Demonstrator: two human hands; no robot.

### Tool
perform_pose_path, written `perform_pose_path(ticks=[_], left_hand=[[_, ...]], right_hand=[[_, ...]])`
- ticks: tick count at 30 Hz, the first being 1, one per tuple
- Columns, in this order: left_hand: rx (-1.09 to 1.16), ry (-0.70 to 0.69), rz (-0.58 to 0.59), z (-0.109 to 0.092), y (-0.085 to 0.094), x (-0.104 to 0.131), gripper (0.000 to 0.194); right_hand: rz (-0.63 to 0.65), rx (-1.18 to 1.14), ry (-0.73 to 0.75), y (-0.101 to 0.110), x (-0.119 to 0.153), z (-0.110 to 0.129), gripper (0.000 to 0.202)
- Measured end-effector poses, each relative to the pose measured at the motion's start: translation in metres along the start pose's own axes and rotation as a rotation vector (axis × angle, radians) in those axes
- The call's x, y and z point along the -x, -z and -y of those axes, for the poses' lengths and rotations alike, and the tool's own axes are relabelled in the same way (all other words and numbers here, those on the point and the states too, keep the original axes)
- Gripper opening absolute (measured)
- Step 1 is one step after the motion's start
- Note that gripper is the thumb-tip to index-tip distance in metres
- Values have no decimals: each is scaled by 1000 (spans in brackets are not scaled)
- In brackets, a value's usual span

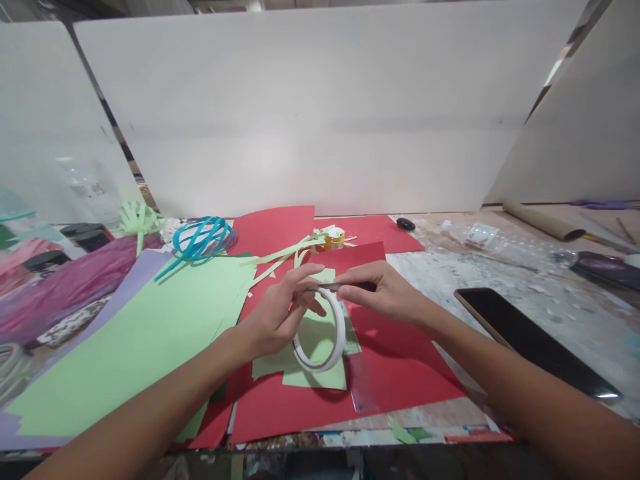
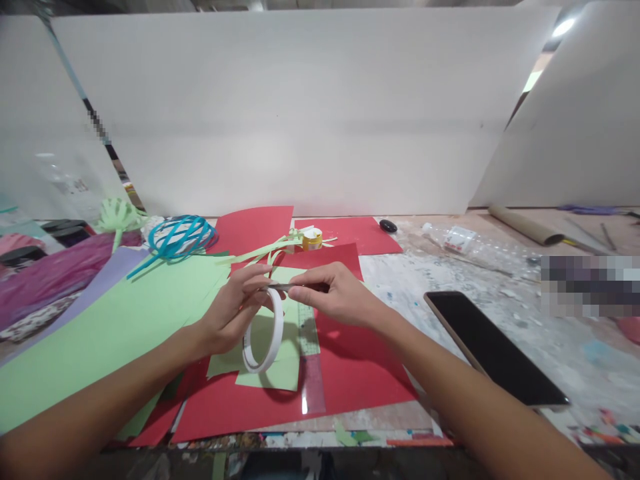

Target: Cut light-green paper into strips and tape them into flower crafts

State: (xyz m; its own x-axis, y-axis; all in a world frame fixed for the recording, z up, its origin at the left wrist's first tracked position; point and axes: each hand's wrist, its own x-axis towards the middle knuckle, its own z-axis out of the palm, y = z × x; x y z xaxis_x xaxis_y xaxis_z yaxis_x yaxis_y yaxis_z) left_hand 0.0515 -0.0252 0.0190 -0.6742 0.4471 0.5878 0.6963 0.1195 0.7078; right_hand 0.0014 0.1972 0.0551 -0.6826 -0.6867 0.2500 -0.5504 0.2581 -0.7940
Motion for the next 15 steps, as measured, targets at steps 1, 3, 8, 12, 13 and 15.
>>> perform_pose_path(ticks=[1, 3, 8, 12, 13, 15], left_hand=[[-1, 5, -1, 0, 0, 0, 45], [-5, 13, -4, 0, 0, 1, 45], [-41, 39, -16, 0, -1, 2, 43], [-138, 144, -65, 0, 15, -7, 42], [-181, 202, -85, 0, 24, -10, 40], [-303, 357, -81, -3, 49, -12, 30]], right_hand=[[-3, -2, 1, 0, 0, 0, 33], [-8, -6, 5, 0, 0, -1, 33], [-51, -26, -3, 1, 1, -3, 34], [-118, -4, -24, 3, 0, -5, 33], [-133, 14, -32, 3, -1, -6, 31], [-169, 67, -52, 4, -2, -7, 29]])
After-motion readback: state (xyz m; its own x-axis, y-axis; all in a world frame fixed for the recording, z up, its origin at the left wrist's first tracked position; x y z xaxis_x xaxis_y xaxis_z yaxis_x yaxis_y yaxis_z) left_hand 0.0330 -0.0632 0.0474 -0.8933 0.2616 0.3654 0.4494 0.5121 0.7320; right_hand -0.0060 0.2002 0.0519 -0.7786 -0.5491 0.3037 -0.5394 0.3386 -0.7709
